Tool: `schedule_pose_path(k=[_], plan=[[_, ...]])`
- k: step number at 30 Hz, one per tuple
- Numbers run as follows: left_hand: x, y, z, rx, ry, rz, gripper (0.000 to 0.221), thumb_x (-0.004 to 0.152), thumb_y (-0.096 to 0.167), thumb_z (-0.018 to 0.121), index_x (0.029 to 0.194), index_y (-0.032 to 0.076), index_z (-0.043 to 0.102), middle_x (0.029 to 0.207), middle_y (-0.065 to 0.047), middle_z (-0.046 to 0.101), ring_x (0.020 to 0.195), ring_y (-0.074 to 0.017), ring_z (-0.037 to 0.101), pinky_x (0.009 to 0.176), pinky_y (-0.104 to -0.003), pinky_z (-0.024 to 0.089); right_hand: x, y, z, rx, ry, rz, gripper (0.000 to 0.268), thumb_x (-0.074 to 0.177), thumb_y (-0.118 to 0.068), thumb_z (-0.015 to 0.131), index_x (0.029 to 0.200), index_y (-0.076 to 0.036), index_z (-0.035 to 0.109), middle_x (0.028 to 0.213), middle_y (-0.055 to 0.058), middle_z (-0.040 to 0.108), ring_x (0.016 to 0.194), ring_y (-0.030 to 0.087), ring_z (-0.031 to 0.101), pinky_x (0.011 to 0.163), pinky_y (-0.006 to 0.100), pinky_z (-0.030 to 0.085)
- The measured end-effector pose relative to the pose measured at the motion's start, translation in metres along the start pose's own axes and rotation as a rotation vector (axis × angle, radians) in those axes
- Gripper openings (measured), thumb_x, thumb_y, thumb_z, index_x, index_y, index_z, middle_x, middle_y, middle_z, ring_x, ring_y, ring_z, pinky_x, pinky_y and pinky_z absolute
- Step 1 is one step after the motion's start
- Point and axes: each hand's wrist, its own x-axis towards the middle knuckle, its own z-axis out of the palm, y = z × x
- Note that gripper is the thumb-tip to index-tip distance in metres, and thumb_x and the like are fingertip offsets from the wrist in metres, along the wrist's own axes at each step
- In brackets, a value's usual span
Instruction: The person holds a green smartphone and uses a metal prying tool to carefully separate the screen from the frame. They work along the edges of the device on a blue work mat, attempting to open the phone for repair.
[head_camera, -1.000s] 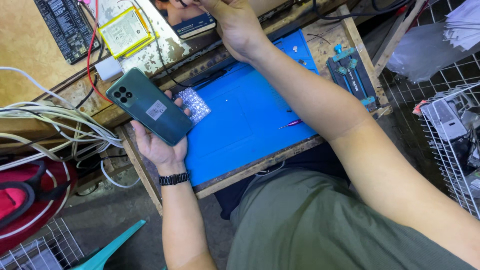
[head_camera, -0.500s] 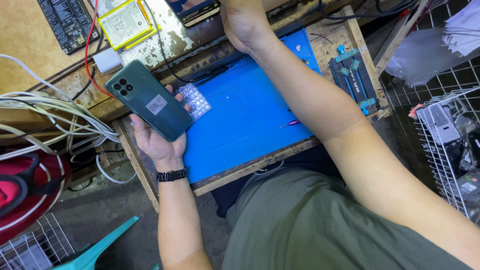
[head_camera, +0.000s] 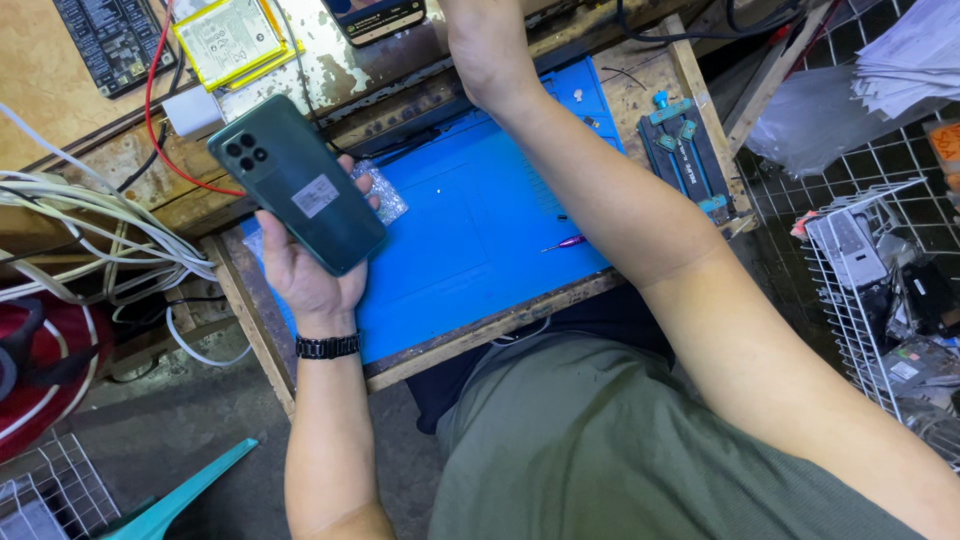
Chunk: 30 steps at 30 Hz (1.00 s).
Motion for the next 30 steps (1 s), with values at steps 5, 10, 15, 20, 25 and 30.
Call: schedule_pose_path(k=[5, 10, 15, 20, 25, 30], plan=[[0.015, -0.014, 0.023, 0.003, -0.112, -0.141, 0.08, 0.105, 0.061, 0.046, 0.161, 0.003, 0.037, 0.157, -0.025, 0.05, 0.136, -0.0382, 0.059, 0.118, -0.049, 0.048, -0.03, -0.049, -0.002, 0.003, -0.053, -0.174, 0.022, 0.113, -0.018, 0.063, 0.12, 0.003, 0.066, 0.114, 0.004, 0.07, 0.103, 0.01, 0.062, 0.094, 0.029, 0.051], [0.038, -0.049, 0.045, -0.06, -0.223, -0.217, 0.079, 0.107, 0.06, 0.045, 0.16, 0.002, 0.039, 0.155, -0.025, 0.051, 0.136, -0.0396, 0.059, 0.118, -0.051, 0.048, -0.081, -0.101, -0.015, 0.051, -0.269, 0.04, 0.045, 0.113, -0.019, 0.062, 0.151, -0.002, 0.043, 0.134, 0.004, 0.059, 0.117, 0.013, 0.06, 0.098, 0.03, 0.053], [0.046, -0.078, 0.053, -0.162, -0.163, -0.243, 0.069, 0.111, 0.055, 0.044, 0.156, 0.004, 0.043, 0.15, -0.017, 0.056, 0.13, -0.0331, 0.06, 0.113, -0.053, 0.05, -0.095, -0.086, -0.028, 0.153, -0.417, 0.187, 0.057, 0.115, -0.019, 0.059, 0.162, -0.001, 0.033, 0.145, 0.008, 0.06, 0.13, 0.013, 0.059, 0.111, 0.027, 0.051], [0.036, -0.075, 0.053, -0.19, -0.215, -0.224, 0.069, 0.11, 0.056, 0.044, 0.157, 0.005, 0.044, 0.15, -0.017, 0.056, 0.134, -0.0337, 0.06, 0.112, -0.056, 0.051, -0.092, -0.092, -0.031, 0.108, -0.548, 0.221, 0.064, 0.114, -0.016, 0.063, 0.166, -0.001, 0.03, 0.142, 0.009, 0.061, 0.128, 0.01, 0.059, 0.105, 0.024, 0.052], [0.036, -0.07, 0.047, -0.158, -0.227, -0.255, 0.074, 0.109, 0.057, 0.045, 0.159, 0.002, 0.039, 0.157, -0.022, 0.05, 0.143, -0.0338, 0.052, 0.122, -0.052, 0.043, -0.088, -0.111, -0.027, -0.058, -0.57, 0.413, 0.078, 0.097, -0.015, 0.065, 0.163, -0.003, 0.026, 0.127, 0.007, 0.064, 0.092, 0.009, 0.055, 0.069, 0.022, 0.05], [0.038, -0.073, 0.044, -0.195, -0.191, -0.276, 0.075, 0.109, 0.056, 0.042, 0.159, 0.001, 0.038, 0.156, -0.024, 0.049, 0.144, -0.0363, 0.051, 0.121, -0.053, 0.044, -0.09, -0.101, -0.027, 0.021, -0.615, 0.214, 0.074, 0.108, -0.01, 0.066, 0.166, -0.003, 0.02, 0.145, 0.008, 0.056, 0.128, 0.01, 0.056, 0.103, 0.024, 0.049]])
